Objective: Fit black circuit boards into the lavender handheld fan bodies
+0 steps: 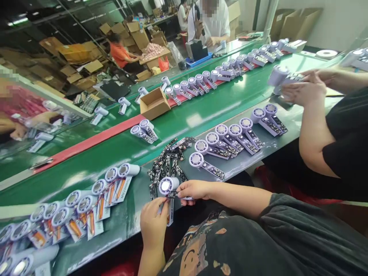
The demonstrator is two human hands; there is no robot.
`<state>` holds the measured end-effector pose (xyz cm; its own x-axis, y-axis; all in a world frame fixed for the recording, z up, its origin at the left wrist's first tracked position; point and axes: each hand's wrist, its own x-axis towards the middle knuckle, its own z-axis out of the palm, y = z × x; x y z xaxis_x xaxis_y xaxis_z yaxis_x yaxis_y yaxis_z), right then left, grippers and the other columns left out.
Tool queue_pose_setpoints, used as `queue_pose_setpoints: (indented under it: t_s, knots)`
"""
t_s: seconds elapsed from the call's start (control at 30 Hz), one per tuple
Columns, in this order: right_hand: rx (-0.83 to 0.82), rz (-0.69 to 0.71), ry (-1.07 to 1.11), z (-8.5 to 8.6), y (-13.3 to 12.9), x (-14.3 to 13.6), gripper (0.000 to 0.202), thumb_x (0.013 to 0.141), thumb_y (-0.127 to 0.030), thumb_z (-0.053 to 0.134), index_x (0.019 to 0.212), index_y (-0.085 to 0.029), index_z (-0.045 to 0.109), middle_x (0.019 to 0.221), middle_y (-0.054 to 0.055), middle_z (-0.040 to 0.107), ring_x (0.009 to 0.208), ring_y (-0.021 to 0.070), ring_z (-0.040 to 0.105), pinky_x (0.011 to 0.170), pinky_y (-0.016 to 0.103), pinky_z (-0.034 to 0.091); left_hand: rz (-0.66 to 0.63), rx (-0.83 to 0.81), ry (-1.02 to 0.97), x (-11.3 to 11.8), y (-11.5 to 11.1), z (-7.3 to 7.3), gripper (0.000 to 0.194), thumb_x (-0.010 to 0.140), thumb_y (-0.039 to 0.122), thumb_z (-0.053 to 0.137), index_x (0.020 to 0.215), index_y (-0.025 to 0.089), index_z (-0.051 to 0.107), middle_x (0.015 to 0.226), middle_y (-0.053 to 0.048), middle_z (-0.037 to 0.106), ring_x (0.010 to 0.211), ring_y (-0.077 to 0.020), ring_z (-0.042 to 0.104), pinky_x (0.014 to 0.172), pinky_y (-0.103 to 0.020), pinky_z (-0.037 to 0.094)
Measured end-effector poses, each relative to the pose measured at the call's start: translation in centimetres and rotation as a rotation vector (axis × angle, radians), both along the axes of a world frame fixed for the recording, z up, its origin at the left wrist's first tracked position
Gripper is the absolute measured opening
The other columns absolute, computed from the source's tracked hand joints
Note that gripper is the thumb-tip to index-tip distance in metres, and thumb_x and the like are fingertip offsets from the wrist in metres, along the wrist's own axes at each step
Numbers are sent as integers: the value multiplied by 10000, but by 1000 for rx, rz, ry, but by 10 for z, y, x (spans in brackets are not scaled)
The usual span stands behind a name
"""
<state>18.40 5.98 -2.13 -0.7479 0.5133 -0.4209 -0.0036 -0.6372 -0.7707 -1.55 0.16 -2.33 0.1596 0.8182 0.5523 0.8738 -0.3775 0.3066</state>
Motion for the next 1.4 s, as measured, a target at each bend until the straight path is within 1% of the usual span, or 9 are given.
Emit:
queue_pose_setpoints:
  t_s: [0.4, 0.6, 0.7, 0.83, 0.9, 1.0, 1.1, 1.23, 1.4]
  knots:
    - [7, 9, 16, -3, 4, 5, 234, 822, -355, 650, 783, -173, 507, 568, -55, 603, 416, 48, 485, 450, 167, 363, 39, -163, 6, 2, -6, 8, 179, 927, 266, 564, 897, 203, 729, 836, -49, 736, 764, -185, 657, 751, -323, 507]
    - [51, -13, -82, -1, 0, 2, 143, 845, -232, 607, 752, -172, 518, 600, -64, 589, 424, 35, 475, 412, 153, 336, 261, -503, -209, 3, 8, 11, 139, 815, 318, 631, 892, 204, 620, 656, 38, 615, 501, -120, 543, 518, -249, 466]
    - [57, -32, -114, -1, -1, 0, 134, 845, -206, 610, 750, -172, 523, 614, -76, 561, 446, 36, 494, 410, 149, 358, 232, -418, -159, 2, 18, 18, 326, 791, 278, 632, 1101, 193, 576, 922, -49, 665, 786, -188, 652, 742, -340, 557]
    - [39, -28, -109, -2, 0, 1, 163, 860, -251, 613, 764, -180, 501, 621, -74, 555, 476, 50, 522, 448, 164, 416, -122, -473, -12, 0, 32, 32, 585, 848, 141, 499, 1418, 240, 411, 1426, -117, 516, 1331, -236, 490, 1136, -449, 393]
    - [34, -23, -95, -2, 0, 3, 173, 861, -285, 621, 797, -184, 497, 625, -74, 556, 479, 54, 523, 462, 170, 426, -178, -552, 32, -1, 37, 37, 622, 844, 117, 482, 1442, 262, 389, 1480, -94, 471, 1375, -234, 447, 1154, -441, 380]
    - [55, -24, -67, -3, -1, 5, 197, 857, -316, 631, 935, -196, 496, 643, -85, 552, 470, 60, 513, 460, 179, 415, -89, -581, 43, 1, 41, 38, 601, 817, 133, 533, 1401, 237, 436, 1437, -112, 472, 1338, -273, 469, 1131, -468, 401]
    - [208, -52, -120, -1, -4, 8, 214, 886, -271, 581, 1064, -205, 481, 663, -96, 519, 479, 64, 513, 486, 191, 412, 23, -533, 3, 7, 39, 29, 610, 756, 136, 598, 1345, 223, 464, 1330, -119, 483, 1288, -309, 487, 1107, -512, 407]
    - [604, -92, -341, 4, -5, 14, 269, 897, -212, 560, 1163, -216, 519, 669, -95, 474, 540, 76, 516, 577, 219, 419, 133, -411, -83, 16, 31, 12, 653, 712, 128, 636, 1328, 225, 443, 1286, -117, 451, 1267, -326, 476, 1095, -534, 398]
    - [837, -119, -470, 6, -5, 18, 282, 902, -193, 555, 1181, -219, 583, 912, 5, 645, 816, 142, 614, 784, 293, 482, 293, -246, -130, 28, 21, -4, 600, 770, 201, 645, 1326, 184, 420, 1235, -152, 460, 1246, -361, 475, 1057, -572, 404]
